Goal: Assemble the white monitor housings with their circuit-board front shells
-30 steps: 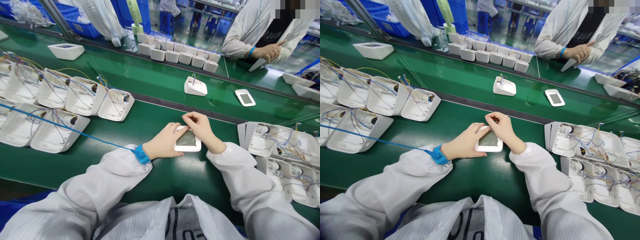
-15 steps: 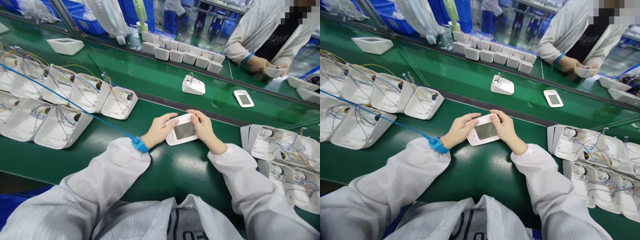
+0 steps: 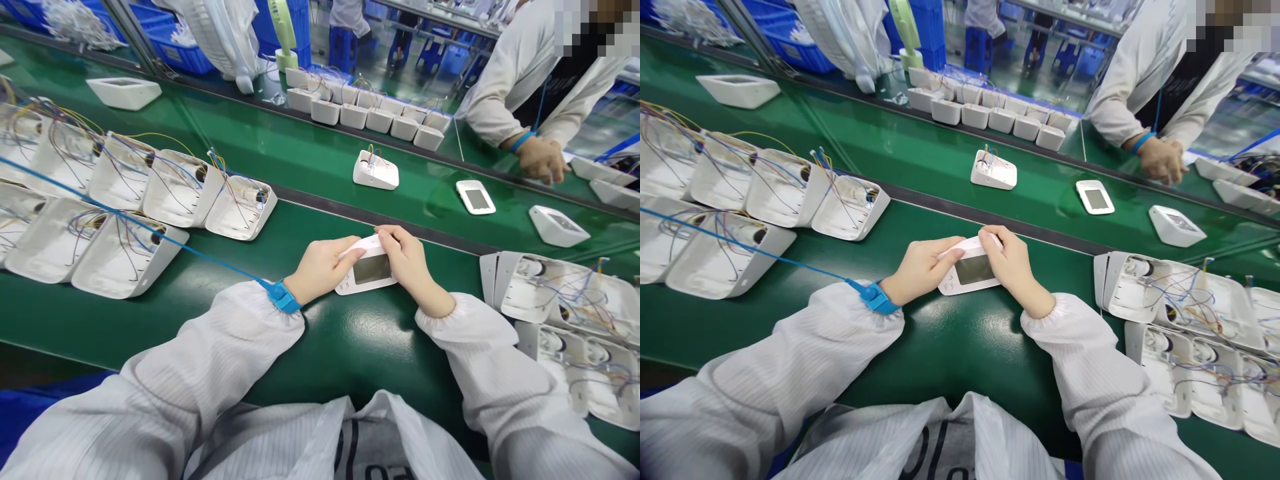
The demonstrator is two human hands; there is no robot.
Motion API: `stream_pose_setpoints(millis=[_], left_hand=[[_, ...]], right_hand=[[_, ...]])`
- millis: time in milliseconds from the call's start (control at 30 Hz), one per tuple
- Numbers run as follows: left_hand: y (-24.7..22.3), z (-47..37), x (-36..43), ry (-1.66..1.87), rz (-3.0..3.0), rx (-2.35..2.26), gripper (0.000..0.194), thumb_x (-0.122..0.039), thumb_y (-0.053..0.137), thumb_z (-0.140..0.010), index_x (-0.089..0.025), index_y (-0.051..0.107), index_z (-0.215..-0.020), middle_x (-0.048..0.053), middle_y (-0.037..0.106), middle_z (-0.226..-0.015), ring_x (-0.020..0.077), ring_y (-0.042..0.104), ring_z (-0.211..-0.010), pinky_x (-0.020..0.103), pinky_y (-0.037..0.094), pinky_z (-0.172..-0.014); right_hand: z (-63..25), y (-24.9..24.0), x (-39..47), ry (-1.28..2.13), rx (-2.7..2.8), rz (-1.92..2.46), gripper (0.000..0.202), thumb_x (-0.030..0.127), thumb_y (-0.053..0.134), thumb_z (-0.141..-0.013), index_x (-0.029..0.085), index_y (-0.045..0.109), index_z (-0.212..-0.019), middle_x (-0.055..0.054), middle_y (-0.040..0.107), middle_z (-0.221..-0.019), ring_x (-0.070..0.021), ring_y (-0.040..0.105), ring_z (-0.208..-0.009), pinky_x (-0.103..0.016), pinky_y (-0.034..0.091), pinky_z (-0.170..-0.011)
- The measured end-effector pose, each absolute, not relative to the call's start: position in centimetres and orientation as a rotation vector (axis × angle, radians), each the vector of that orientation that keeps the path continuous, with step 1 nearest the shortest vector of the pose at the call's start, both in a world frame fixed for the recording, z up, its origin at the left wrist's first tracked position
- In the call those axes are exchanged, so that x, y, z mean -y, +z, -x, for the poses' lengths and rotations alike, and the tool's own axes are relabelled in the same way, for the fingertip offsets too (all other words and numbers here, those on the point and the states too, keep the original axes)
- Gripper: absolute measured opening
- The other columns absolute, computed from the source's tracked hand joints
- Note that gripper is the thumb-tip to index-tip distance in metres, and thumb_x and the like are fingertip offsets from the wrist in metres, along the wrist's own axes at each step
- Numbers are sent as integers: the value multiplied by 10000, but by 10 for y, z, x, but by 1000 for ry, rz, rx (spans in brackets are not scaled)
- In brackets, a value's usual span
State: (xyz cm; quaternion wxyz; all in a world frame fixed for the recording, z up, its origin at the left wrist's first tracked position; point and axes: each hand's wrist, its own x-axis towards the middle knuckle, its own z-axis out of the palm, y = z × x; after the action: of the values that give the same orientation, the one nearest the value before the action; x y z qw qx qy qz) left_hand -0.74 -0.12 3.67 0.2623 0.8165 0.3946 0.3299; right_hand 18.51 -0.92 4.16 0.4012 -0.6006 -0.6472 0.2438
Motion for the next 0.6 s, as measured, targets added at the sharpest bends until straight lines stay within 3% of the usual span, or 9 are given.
stream_pose_setpoints(millis=[367, 600], left_hand=[[34, 3, 12, 871, -2342, -1060, 369, -401, 356, -990, -183, 644, -1068, 17, 688, -792, 152, 628, -687, 259, 416, -637], [31, 2, 11, 923, -2231, -1040, 376, -408, 380, -986, -193, 656, -1125, 30, 727, -927, 160, 661, -775, 263, 455, -688]], right_hand=[[-194, 41, 9, 494, 1764, 1476, 345, 510, 520, -885, 201, 663, -834, -29, 707, -799, -181, 631, -721, -303, 475, -696], [-193, 36, 6, 533, 1707, 1473, 380, 547, 516, -882, 207, 687, -882, -40, 729, -872, -202, 661, -807, -324, 503, -755]])
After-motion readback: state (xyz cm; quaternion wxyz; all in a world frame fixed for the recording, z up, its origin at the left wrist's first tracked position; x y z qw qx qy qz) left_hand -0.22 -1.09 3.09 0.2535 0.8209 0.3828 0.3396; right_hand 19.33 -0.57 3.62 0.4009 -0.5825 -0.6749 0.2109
